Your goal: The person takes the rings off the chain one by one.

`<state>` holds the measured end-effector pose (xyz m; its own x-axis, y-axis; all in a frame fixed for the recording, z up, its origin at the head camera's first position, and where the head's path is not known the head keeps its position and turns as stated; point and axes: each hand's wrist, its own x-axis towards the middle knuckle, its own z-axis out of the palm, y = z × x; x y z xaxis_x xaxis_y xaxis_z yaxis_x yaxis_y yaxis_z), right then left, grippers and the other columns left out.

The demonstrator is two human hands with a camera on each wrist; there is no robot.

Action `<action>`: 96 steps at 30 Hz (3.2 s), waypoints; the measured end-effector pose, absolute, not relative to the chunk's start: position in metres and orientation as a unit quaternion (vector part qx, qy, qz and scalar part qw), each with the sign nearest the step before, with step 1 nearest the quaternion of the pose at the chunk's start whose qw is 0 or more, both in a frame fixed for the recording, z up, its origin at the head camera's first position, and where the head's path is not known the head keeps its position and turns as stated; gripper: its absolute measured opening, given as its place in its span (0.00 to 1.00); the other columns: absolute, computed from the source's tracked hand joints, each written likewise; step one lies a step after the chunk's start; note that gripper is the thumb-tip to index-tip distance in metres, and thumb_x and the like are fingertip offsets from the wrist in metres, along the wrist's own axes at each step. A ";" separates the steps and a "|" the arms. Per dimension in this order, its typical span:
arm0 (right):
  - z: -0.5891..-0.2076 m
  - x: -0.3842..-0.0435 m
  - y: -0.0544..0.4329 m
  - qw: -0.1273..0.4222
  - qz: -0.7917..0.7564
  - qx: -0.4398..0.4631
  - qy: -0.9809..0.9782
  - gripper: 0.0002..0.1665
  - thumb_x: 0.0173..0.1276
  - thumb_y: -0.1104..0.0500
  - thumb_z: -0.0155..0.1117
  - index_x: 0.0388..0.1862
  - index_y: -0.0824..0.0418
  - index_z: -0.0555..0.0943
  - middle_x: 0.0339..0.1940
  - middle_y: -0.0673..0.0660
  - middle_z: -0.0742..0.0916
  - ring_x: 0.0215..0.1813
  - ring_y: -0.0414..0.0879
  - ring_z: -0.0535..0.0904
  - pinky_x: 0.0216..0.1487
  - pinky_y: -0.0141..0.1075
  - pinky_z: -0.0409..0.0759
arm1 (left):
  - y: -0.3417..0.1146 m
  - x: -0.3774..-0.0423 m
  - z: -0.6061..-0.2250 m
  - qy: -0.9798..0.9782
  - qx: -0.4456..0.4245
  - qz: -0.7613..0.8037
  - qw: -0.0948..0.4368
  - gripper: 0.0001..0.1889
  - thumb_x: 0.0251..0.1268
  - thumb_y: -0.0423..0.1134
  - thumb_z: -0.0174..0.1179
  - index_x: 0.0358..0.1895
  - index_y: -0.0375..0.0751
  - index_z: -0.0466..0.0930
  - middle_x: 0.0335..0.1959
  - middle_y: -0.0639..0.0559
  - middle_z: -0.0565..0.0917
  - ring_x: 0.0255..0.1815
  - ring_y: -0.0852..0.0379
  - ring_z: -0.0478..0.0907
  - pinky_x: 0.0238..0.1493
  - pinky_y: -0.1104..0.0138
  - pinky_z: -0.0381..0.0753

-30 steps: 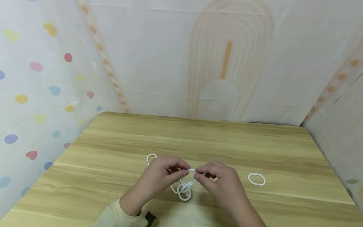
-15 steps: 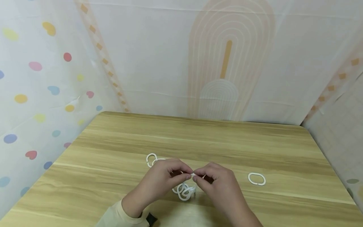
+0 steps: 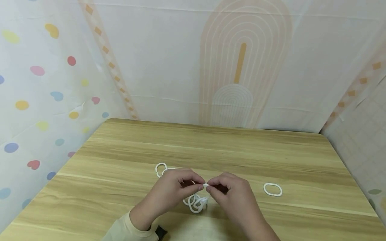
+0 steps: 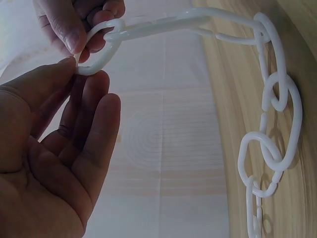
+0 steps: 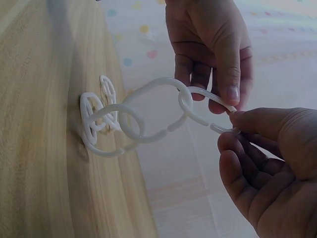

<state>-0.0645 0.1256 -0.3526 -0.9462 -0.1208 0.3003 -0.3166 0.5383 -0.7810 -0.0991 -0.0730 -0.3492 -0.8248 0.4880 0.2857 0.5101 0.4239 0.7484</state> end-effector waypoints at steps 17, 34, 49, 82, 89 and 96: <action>-0.348 -0.068 0.133 0.093 0.491 0.078 -0.862 0.05 0.63 0.61 0.75 0.35 0.51 0.87 0.30 0.43 0.86 0.32 0.37 0.81 0.34 0.31 0.81 | -0.077 -0.101 -0.351 -0.844 -0.261 -0.468 -0.010 0.03 0.62 0.40 0.71 0.36 0.47 0.88 0.35 0.59 0.87 0.31 0.68 0.82 0.33 0.72 0.82; -0.348 -0.070 0.133 0.114 0.529 0.047 -0.840 0.04 0.64 0.58 0.74 0.37 0.55 0.88 0.28 0.46 0.86 0.31 0.39 0.82 0.34 0.32 0.81 | -0.076 -0.102 -0.350 -0.854 -0.247 -0.458 -0.023 0.03 0.59 0.38 0.73 0.33 0.45 0.88 0.27 0.63 0.83 0.30 0.70 0.80 0.35 0.73 0.81; -0.348 -0.071 0.134 0.123 0.544 0.033 -0.830 0.04 0.64 0.59 0.74 0.37 0.56 0.88 0.30 0.48 0.87 0.32 0.40 0.83 0.34 0.32 0.82 | -0.076 -0.102 -0.349 -0.869 -0.241 -0.432 0.013 0.03 0.62 0.37 0.70 0.32 0.45 0.90 0.27 0.64 0.86 0.29 0.72 0.78 0.35 0.73 0.80; -0.357 -0.078 0.131 0.037 0.580 0.007 -0.814 0.06 0.64 0.63 0.74 0.37 0.63 0.86 0.30 0.56 0.88 0.29 0.44 0.86 0.35 0.35 0.85 | -0.077 -0.101 -0.349 -0.867 -0.260 -0.423 0.026 0.02 0.63 0.34 0.68 0.32 0.43 0.88 0.29 0.60 0.86 0.30 0.71 0.79 0.36 0.74 0.81; -0.359 -0.079 0.129 0.038 0.582 -0.004 -0.812 0.06 0.64 0.62 0.73 0.36 0.64 0.85 0.29 0.56 0.88 0.28 0.44 0.86 0.34 0.35 0.85 | -0.077 -0.102 -0.349 -0.869 -0.272 -0.412 0.029 0.03 0.62 0.32 0.68 0.31 0.44 0.88 0.28 0.60 0.85 0.29 0.72 0.77 0.34 0.74 0.80; -0.359 -0.079 0.129 0.036 0.589 -0.007 -0.807 0.06 0.64 0.64 0.73 0.36 0.65 0.85 0.28 0.56 0.88 0.27 0.45 0.86 0.33 0.36 0.85 | -0.077 -0.102 -0.349 -0.870 -0.283 -0.403 0.031 0.03 0.62 0.31 0.68 0.31 0.43 0.87 0.27 0.59 0.85 0.27 0.72 0.76 0.32 0.75 0.78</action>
